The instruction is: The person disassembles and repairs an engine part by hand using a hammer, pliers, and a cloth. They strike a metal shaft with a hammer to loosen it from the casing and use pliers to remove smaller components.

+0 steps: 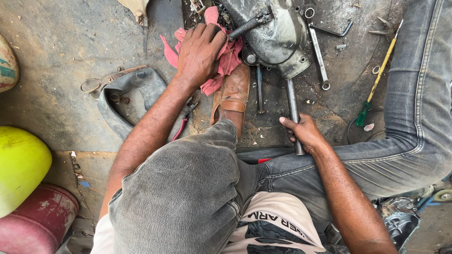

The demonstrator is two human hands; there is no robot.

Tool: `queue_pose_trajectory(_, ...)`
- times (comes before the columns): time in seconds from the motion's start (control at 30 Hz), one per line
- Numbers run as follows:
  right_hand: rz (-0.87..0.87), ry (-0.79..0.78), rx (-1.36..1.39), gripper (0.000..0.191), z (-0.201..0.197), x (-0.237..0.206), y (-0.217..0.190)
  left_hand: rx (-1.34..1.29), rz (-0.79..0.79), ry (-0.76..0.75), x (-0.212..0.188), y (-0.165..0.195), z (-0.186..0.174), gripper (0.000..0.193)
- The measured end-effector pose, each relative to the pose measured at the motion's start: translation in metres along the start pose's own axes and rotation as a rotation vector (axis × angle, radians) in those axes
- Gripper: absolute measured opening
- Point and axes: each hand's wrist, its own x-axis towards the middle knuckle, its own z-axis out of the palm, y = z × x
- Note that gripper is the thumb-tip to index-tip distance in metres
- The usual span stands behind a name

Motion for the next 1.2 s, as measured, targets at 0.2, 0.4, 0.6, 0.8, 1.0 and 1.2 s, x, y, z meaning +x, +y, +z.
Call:
queue_pose_trajectory(0.2,-0.005,-0.001,0.024,0.029,-0.002,0.002,0.005,-0.007,0.008,0.037,-0.003,-0.002,0.007,0.023)
queue_pose_trajectory(0.4,-0.002,-0.003,0.012,0.03,-0.005,0.001,0.008,-0.025,-0.004,0.036,-0.003,0.001,0.011,0.032)
queue_pose_trajectory(0.6,0.007,0.008,0.03,0.028,-0.006,0.0,0.009,-0.105,-0.118,0.059,-0.008,0.005,0.013,0.056)
queue_pose_trajectory(0.8,-0.003,0.001,0.005,0.031,-0.007,0.0,0.01,-0.115,-0.264,-0.004,-0.017,0.005,0.023,0.057)
queue_pose_trajectory(1.0,0.014,0.007,0.019,0.028,-0.008,-0.001,0.01,-0.097,-0.297,-0.031,-0.022,-0.003,0.033,0.05)
queue_pose_trajectory(1.2,0.009,0.007,0.011,0.029,-0.008,-0.002,0.01,-0.297,-0.361,-0.031,-0.024,-0.002,0.035,0.042)
